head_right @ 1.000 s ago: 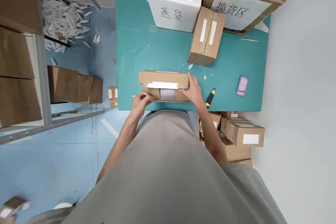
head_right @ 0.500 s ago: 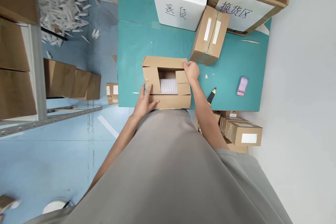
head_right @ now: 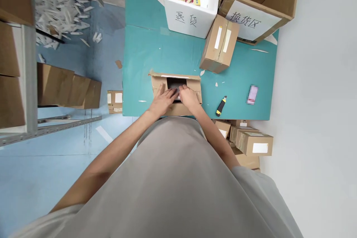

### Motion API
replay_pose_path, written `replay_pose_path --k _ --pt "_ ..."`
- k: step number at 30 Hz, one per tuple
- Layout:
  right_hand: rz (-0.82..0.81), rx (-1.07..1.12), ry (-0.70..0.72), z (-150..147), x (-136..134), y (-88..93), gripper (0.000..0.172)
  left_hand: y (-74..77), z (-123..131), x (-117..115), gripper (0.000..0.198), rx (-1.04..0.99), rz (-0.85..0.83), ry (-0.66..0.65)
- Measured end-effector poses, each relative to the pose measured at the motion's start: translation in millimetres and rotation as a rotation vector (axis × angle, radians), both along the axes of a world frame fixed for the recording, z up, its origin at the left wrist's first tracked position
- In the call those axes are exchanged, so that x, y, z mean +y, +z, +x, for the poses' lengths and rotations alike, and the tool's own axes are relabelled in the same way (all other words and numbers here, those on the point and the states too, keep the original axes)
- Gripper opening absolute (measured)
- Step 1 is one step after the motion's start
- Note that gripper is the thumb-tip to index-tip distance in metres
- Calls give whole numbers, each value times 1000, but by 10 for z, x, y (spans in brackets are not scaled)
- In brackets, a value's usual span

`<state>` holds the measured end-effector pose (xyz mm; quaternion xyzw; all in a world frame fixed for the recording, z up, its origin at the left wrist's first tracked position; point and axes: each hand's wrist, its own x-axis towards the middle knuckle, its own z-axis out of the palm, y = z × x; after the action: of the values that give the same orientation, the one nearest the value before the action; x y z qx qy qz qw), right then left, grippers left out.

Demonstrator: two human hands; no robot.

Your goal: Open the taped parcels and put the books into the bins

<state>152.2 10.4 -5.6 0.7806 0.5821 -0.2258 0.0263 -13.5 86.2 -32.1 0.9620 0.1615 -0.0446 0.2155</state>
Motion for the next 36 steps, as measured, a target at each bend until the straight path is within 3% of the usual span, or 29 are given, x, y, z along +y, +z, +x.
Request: replay_pose_path --k 3,6,11,14,18,21,24,27,31,36 --pt "77 -51 15 67 -228 128 35 140 -214 -38 72 -71 33 42" --pt "190 -88 -92 324 -441 176 36 228 -452 14 63 -84 60 197" --pt "165 10 -249 769 -710 -20 38 173 -615 266 60 48 10 387" --pt "185 55 -222 788 -754 -167 37 125 -511 329 57 106 20 380" --pt "242 74 -114 579 -660 -276 44 61 -199 314 70 146 43 245" --pt "149 25 -77 428 -503 -318 71 -19 60 343 79 251 19 193" --pt "41 -52 -44 366 -333 -347 88 -93 234 412 64 343 0 204" --pt "-47 -65 20 347 -226 -358 71 -143 280 444 48 390 -33 204" --pt "-141 -13 51 309 -219 -337 33 -184 214 380 54 409 -109 166" --pt "-64 65 54 294 -309 -255 35 -160 129 297 54 326 -150 191"
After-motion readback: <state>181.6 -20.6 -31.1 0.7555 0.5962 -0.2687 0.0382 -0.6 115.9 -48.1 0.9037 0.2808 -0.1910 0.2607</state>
